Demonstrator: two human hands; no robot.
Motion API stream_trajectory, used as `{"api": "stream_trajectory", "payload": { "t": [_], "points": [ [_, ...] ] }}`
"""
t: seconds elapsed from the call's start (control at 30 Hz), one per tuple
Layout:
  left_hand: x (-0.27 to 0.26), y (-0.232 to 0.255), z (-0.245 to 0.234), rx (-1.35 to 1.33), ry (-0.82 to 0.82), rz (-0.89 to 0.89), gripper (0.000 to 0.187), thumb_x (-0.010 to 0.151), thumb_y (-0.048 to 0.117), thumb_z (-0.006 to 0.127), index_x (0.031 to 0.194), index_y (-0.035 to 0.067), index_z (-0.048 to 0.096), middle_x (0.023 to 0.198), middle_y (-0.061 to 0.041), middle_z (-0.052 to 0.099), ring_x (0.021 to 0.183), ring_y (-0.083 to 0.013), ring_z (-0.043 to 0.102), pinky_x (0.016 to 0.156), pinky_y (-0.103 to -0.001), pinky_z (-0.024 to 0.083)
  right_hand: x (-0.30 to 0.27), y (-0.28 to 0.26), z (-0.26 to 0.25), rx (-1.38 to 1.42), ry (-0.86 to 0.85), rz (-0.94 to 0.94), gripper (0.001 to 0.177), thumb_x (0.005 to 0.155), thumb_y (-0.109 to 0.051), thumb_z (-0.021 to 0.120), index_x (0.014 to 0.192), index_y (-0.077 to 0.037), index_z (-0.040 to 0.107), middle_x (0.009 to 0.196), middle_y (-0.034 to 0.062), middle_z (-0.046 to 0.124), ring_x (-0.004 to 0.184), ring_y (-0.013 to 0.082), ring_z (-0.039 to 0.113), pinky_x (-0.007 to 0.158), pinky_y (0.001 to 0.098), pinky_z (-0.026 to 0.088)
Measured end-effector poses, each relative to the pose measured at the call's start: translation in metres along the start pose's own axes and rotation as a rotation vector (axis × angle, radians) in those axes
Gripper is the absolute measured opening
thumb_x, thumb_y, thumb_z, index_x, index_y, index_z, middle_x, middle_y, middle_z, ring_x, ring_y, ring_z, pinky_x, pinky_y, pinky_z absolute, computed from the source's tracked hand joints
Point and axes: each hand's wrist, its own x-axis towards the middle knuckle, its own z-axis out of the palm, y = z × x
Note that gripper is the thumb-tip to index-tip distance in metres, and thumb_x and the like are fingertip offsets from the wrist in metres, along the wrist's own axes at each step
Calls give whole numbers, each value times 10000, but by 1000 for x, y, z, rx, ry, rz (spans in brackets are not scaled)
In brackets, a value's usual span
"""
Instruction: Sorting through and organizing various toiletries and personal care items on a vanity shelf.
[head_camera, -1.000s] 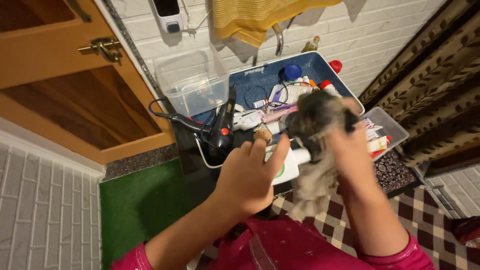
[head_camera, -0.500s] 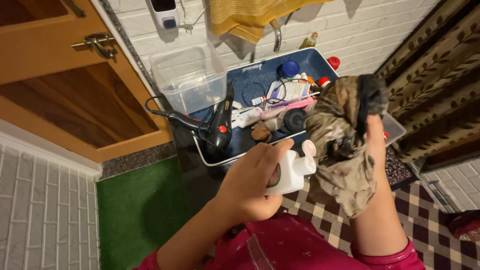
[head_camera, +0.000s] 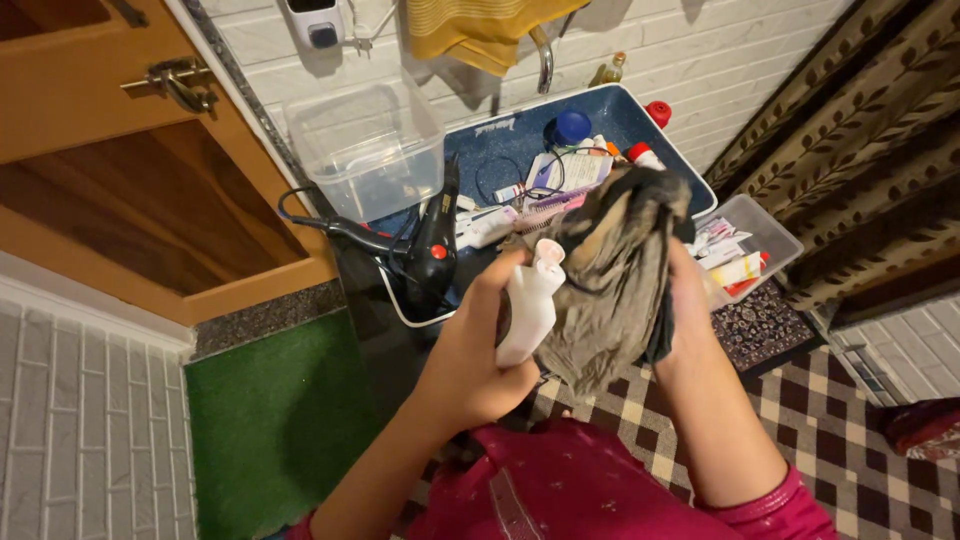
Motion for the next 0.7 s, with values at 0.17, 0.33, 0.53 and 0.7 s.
{"api": "stream_trajectory", "payload": {
  "t": [0.17, 0.33, 0.53, 0.7],
  "points": [
    [-3, -32, 12, 25, 4, 22, 890, 728, 50, 689, 1543, 61, 334, 1345, -249, 564, 1183, -428, 613, 990, -405, 500, 27, 15, -49, -233, 201, 43, 439, 1000, -346, 486, 1242, -27, 666, 1117, 153, 737, 939, 280, 730, 857, 434, 601],
    [-2, -82, 31, 142, -4, -31, 872, 710, 73, 715, 1500, 46, 345, 1297, -266, 559, 1145, -448, 591, 961, -442, 494, 106, 52, -148, -797, 244, -196, 384, 991, -351, 595, 1257, -74, 603, 1129, 162, 708, 952, 250, 721, 818, 415, 556],
    [-11, -115, 45, 194, -25, -181, 853, 709, 89, 727, 1480, 69, 364, 1257, -241, 588, 1129, -434, 603, 941, -458, 505, 102, 57, -151, -1662, 202, -533, 504, 963, -303, 705, 1358, -22, 567, 1052, 164, 686, 978, 300, 720, 837, 379, 522],
    [-11, -125, 59, 244, -152, -305, 903, 669, 86, 720, 1496, 100, 356, 1190, -208, 596, 1067, -396, 615, 905, -463, 516, 72, 49, -124, -634, -31, -37, 246, 975, -235, 657, 1154, -66, 657, 1014, 6, 701, 911, 106, 658, 800, 274, 541]
  ]
}}
